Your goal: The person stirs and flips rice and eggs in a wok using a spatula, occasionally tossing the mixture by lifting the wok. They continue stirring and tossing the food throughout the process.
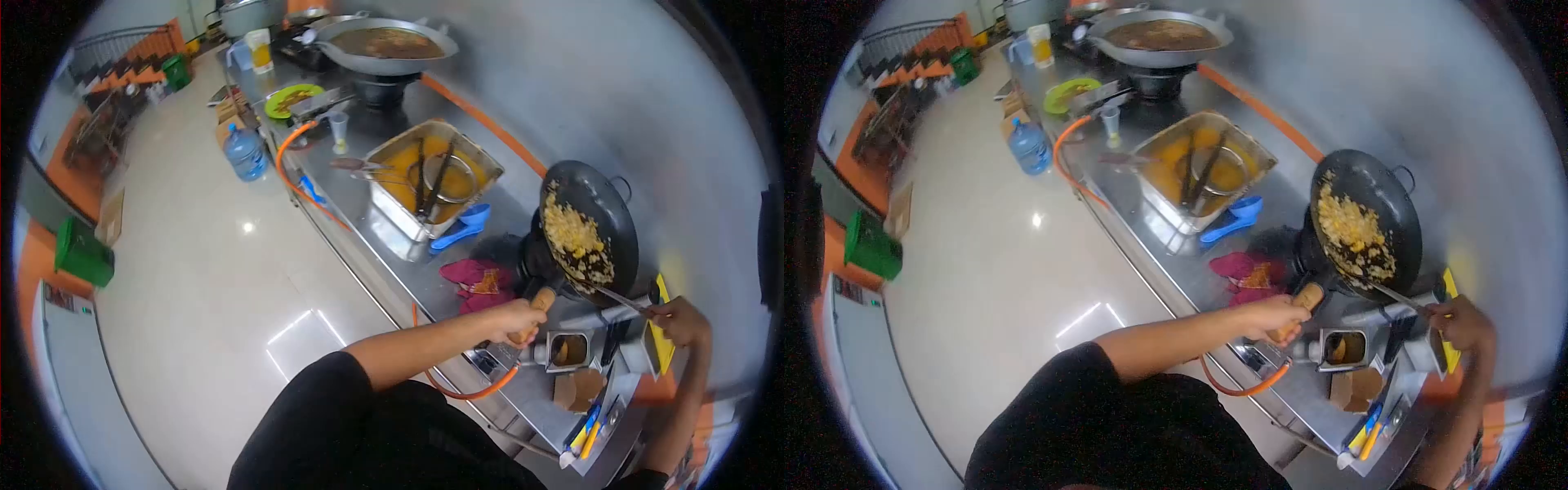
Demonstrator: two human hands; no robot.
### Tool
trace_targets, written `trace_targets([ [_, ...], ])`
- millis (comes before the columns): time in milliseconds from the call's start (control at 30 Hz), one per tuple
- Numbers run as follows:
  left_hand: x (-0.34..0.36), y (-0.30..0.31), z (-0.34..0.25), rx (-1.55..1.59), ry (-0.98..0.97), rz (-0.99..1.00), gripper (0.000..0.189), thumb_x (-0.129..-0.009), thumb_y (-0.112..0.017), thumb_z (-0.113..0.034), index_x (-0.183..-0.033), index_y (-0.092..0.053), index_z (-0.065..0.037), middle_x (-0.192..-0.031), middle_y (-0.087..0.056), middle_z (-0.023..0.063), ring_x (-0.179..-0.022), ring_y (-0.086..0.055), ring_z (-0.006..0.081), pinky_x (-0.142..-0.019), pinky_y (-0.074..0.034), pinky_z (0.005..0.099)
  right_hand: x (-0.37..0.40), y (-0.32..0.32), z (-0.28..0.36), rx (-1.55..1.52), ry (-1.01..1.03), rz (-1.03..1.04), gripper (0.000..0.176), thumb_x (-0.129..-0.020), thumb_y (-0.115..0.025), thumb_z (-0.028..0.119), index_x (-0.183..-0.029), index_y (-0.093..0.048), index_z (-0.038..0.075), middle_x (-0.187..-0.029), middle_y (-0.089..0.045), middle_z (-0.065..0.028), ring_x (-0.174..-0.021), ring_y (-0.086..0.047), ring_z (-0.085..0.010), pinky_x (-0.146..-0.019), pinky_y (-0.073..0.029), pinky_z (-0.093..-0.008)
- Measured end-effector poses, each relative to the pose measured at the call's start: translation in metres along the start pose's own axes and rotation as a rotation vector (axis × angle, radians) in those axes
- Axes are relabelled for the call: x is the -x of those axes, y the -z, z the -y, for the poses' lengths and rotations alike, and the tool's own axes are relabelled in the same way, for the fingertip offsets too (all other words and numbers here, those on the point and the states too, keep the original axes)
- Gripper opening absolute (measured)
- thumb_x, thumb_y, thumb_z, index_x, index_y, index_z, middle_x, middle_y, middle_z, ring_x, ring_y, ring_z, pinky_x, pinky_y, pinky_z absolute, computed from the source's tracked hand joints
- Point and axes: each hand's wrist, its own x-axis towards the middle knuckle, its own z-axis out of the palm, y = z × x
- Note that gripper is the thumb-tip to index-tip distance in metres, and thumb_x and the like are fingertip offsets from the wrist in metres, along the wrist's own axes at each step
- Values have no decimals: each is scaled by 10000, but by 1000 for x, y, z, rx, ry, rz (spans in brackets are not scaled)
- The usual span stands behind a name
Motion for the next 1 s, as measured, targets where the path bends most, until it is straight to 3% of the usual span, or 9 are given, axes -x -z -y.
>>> trace_targets([
  [33, -2, -1, 3, 22, -2, 6, 217, -866, -618, -237, -942, -472, -97, -712, -530, 15, -572, -544, 125, -475, -486, 301, -2, -15, 32, -34, -128, -59, 244, -832, -611, 135, -1045, -706, 62, -637, -590, -41, -554, -525, -129, -541, -449, -326],
  [100, -4, -4, 7, 1, -22, -29, 234, -872, -607, -231, -973, -452, -89, -726, -528, 31, -565, -546, 137, -456, -477, 308, -40, -33, 13, 35, 70, -192, 254, -838, -606, 127, -1057, -698, 36, -599, -573, -43, -494, -513, -120, -469, -418, -301],
  [200, -10, 0, 10, 16, -29, 17, 243, -872, -605, -237, -970, -454, -73, -728, -526, 37, -554, -546, 144, -441, -474, 315, -8, 4, 38, 141, -72, -86, 273, -864, -567, 175, -1066, -698, 47, -513, -489, -25, -376, -424, -107, -364, -357, -286],
  [500, -22, 1, 16, -5, -23, 41, 193, -863, -587, -246, -936, -486, -98, -696, -514, 11, -582, -552, 133, -471, -488, 318, -30, -17, 66, 2, 35, -107, 263, -842, -581, 194, -992, -712, 24, -475, -498, -53, -339, -440, -124, -339, -355, -298],
  [567, -18, 5, 13, -2, -24, 51, 189, -860, -585, -245, -933, -487, -101, -697, -514, 9, -583, -553, 133, -473, -490, 318, -11, -5, 88, 30, -105, -78, 275, -860, -607, 255, -943, -706, 12, -466, -479, -43, -335, -436, -122, -343, -350, -302],
  [633, -13, -2, 16, 9, -7, 84, 185, -857, -584, -243, -931, -487, -103, -698, -514, 8, -584, -553, 132, -475, -491, 319, -8, -3, 76, 20, -132, -17, 326, -889, -587, 262, -1142, -668, 73, -543, -534, -41, -429, -507, -137, -436, -418, -313],
  [767, -12, -1, 8, -27, 6, -1, 189, -847, -584, -229, -945, -479, -106, -681, -510, 3, -567, -550, 134, -477, -494, 320, -113, -49, 10, -52, 25, -363, 323, -855, -616, 282, -1108, -694, 97, -560, -563, -54, -484, -546, -136, -495, -439, -318],
  [867, -16, 12, 6, -20, 12, 27, 202, -845, -591, -229, -960, -477, -108, -675, -510, 10, -569, -555, 139, -476, -493, 323, -12, 8, 75, 155, -33, -144, 319, -838, -632, 295, -1067, -709, 87, -567, -596, -78, -507, -568, -126, -532, -456, -307],
  [1000, -2, 38, -25, -95, 76, 56, 208, -847, -625, -237, -917, -497, -89, -696, -533, 30, -566, -547, 143, -498, -483, 318, 8, 33, 40, 281, 41, -107, 307, -801, -637, 363, -821, -745, 76, -477, -543, -58, -411, -531, -124, -446, -436, -293],
])
